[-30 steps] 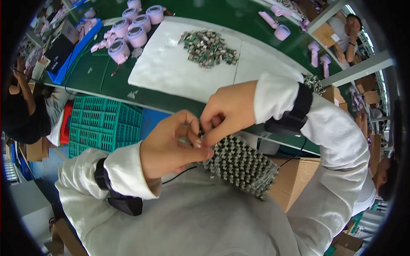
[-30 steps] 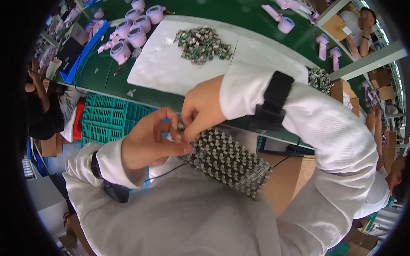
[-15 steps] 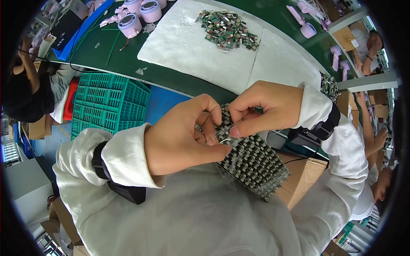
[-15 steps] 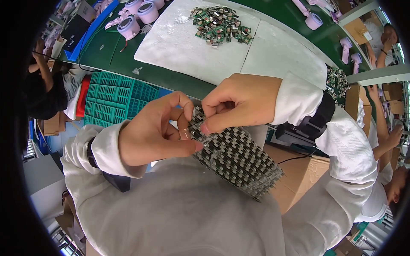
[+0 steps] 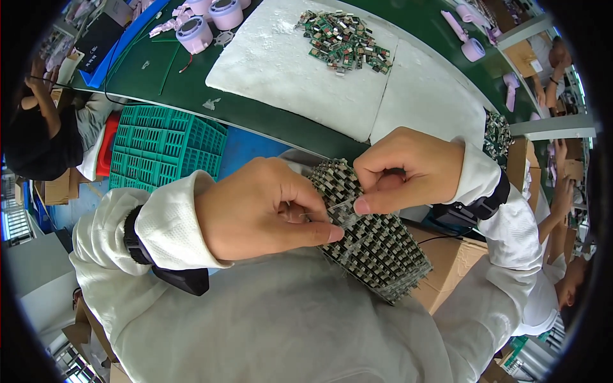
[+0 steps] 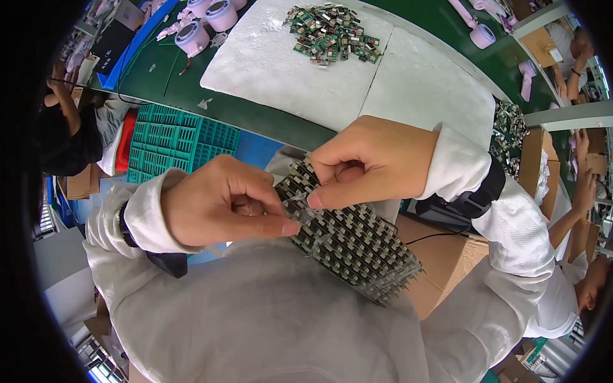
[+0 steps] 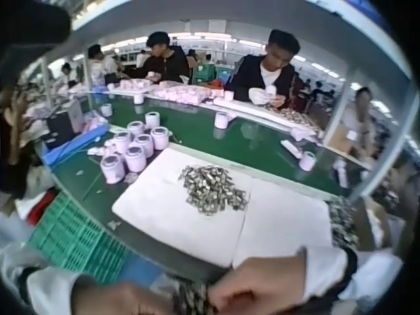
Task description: The person picks up a pink fan housing and a circuit board, connects the internal wires to the board, and sets it aside before unwrapping a stack of circuit boards to repeat the process.
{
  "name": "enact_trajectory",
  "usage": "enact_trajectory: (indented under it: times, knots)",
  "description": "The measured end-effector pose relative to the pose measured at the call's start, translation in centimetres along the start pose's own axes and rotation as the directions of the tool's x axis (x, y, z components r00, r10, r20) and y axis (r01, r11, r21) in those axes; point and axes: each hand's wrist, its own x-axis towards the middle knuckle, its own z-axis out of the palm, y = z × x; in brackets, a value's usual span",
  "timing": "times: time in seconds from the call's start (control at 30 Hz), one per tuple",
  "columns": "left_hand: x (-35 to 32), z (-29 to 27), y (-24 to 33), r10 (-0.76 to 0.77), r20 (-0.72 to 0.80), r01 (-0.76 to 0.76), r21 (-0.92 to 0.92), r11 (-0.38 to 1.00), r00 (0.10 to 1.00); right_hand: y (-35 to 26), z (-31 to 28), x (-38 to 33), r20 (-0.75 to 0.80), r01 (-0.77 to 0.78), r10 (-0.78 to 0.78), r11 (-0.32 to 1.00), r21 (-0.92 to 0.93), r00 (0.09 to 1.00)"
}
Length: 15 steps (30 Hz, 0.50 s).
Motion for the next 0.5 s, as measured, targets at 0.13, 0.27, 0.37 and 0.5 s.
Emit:
enact_trajectory:
  times: [0.13,0.27,0.37,0.5]
  knots:
    - [-0.1,-0.5,-0.2,-0.008,0.021,0.009,-0.004,1.000,1.000,0.5,0.2,-0.5,-0.011,0.004,-0.004,1.000,0.012,1.000]
    - [-0.4,-0.2,-0.2,0.023,-0.033,-0.022,0.033,0.999,0.999,0.9,1.1,-0.2,-0.074,0.064,-0.061,0.997,0.045,0.995]
    - [0.0,-0.1,-0.3,0.057,-0.073,-0.052,0.067,0.996,0.996,0.7,2.5,-0.2,-0.176,0.037,-0.011,0.989,0.142,0.984]
    - [0.1,0.2,-0.4,0.085,-0.105,-0.075,0.096,0.993,0.991,0.1,3.7,-0.2,-0.283,0.016,0.040,0.981,0.192,0.958]
